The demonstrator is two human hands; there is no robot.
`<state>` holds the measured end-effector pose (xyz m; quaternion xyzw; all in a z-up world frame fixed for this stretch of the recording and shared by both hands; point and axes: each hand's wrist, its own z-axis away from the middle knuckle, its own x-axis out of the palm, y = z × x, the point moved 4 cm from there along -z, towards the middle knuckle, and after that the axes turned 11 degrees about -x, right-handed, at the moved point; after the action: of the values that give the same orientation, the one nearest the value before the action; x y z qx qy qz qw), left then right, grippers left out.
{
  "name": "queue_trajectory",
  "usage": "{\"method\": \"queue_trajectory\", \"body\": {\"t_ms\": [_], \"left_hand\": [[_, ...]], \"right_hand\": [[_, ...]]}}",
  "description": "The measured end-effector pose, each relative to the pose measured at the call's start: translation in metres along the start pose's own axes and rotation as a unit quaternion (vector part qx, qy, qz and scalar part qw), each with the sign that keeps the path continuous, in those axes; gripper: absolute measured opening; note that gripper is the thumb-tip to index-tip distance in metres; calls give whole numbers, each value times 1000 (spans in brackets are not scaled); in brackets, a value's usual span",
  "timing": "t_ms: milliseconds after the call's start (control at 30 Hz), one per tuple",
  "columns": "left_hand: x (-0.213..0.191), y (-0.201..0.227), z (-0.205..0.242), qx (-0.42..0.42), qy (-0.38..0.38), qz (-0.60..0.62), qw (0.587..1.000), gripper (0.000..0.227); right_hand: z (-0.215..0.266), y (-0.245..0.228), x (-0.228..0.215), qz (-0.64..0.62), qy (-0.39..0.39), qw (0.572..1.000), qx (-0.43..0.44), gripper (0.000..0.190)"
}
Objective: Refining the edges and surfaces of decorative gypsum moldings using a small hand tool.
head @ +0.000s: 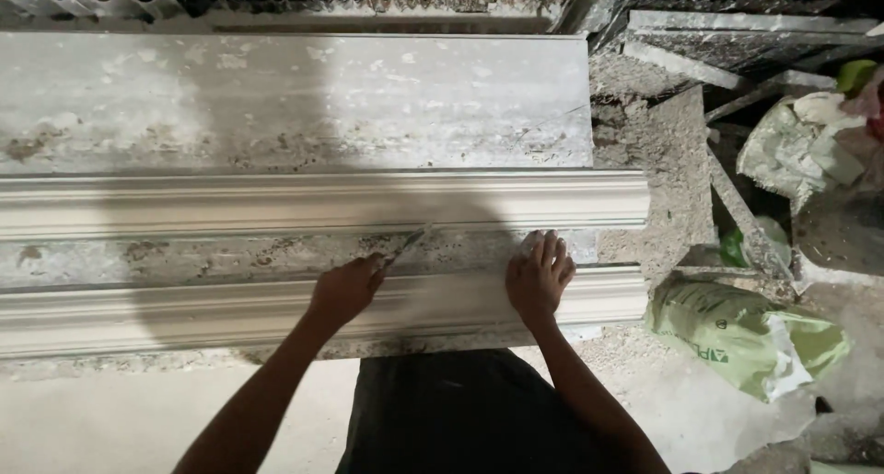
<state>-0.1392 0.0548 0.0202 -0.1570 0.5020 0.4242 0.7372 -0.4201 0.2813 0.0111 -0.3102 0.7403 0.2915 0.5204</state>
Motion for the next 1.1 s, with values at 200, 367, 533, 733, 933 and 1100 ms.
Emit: {"method": "queue_trajectory", "body": {"t_ms": [200, 367, 533, 733, 933, 1100], "left_hand": [[-35, 3, 13, -27, -26, 57, 998, 46], [-14, 78, -1, 17, 6, 31, 999, 41], [-7, 61, 1, 20, 12, -5, 1000, 43], [-1, 16, -4, 8, 46, 5, 999, 42], [5, 87, -15, 53, 48, 27, 997, 41], [9, 68, -10, 31, 24, 58, 998, 47]], "right_hand": [[-3, -4, -7, -21, -21, 1000, 1, 65], [-4, -3, -1, -44, -55, 997, 7, 69], [-1, -2, 2, 6, -20, 1000, -4, 71], [0, 0, 2, -57, -65, 996, 29, 65], [-2, 1, -3, -59, -36, 997, 16, 68], [0, 1, 1, -67, -35, 997, 23, 68]]}}
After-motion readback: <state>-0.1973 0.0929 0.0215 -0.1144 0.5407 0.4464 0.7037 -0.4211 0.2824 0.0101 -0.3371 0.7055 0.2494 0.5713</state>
